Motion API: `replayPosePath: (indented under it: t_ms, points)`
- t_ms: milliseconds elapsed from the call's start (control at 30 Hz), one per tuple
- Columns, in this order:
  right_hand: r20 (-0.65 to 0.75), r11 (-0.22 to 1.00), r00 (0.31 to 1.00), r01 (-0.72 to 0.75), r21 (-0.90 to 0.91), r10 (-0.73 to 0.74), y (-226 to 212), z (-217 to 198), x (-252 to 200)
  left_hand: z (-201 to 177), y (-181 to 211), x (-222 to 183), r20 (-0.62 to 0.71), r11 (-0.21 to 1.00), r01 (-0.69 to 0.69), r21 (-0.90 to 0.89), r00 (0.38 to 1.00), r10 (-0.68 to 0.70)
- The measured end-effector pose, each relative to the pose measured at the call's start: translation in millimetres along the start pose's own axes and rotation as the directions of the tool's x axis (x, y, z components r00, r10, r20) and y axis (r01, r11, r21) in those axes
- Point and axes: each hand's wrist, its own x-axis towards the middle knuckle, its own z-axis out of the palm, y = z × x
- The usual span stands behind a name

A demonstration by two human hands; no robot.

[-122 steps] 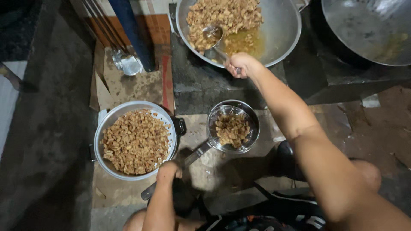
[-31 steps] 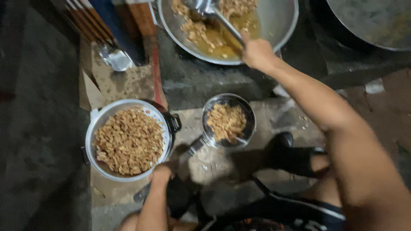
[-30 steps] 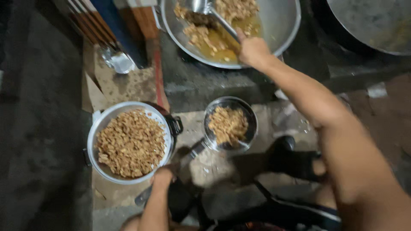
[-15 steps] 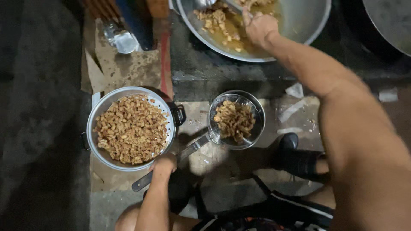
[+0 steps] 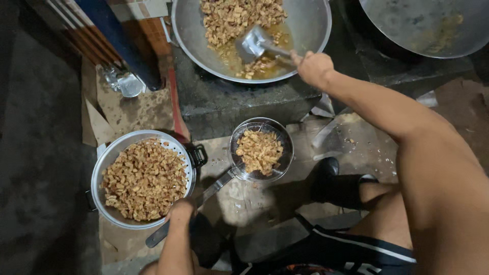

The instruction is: The person scoops fried pieces from a large pan of oil using a slotted spoon and transfers them into a mesh strainer to drain.

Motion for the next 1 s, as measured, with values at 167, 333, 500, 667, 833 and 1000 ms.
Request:
replayPosePath:
  t_ms: [167, 333, 500, 667, 833, 1000]
  points:
    - [-0.135, 0.952, 0.958, -0.223, 0.208, 0.254, 34, 35, 17, 13, -6, 2, 0.015, 1.000, 0.014, -0.026, 1.000, -0.013]
    - [-0.087, 0.924, 0.933, -0.326, 0.201, 0.348, 51, 71, 66, 11, -4, -6, 0.013, 0.999, 0.006, -0.047, 1.000, -0.005]
    - [-0.014, 0.906, 0.961, -0.255, 0.337, 0.276, 4, 72, 70, 11, -9, 0, -0.050, 0.995, -0.036, -0.088, 0.998, 0.031]
    - [0.479, 0.627, 0.827, -0.545, 0.557, 0.293, -30, 34, 52, 13, -1, 19, -0.018, 0.998, -0.036, -0.056, 0.999, 0.035]
    - [0.265, 0.174, 0.960, -0.276, 0.945, 0.087, -81, 24, 45, 17, 2, 24, 0.001, 0.999, -0.035, -0.036, 0.999, 0.035]
    - [0.424, -0.007, 0.906, -0.424, 0.906, 0.008, -131, 15, 81, 15, -2, 27, 0.002, 0.998, -0.068, 0.005, 0.998, 0.068]
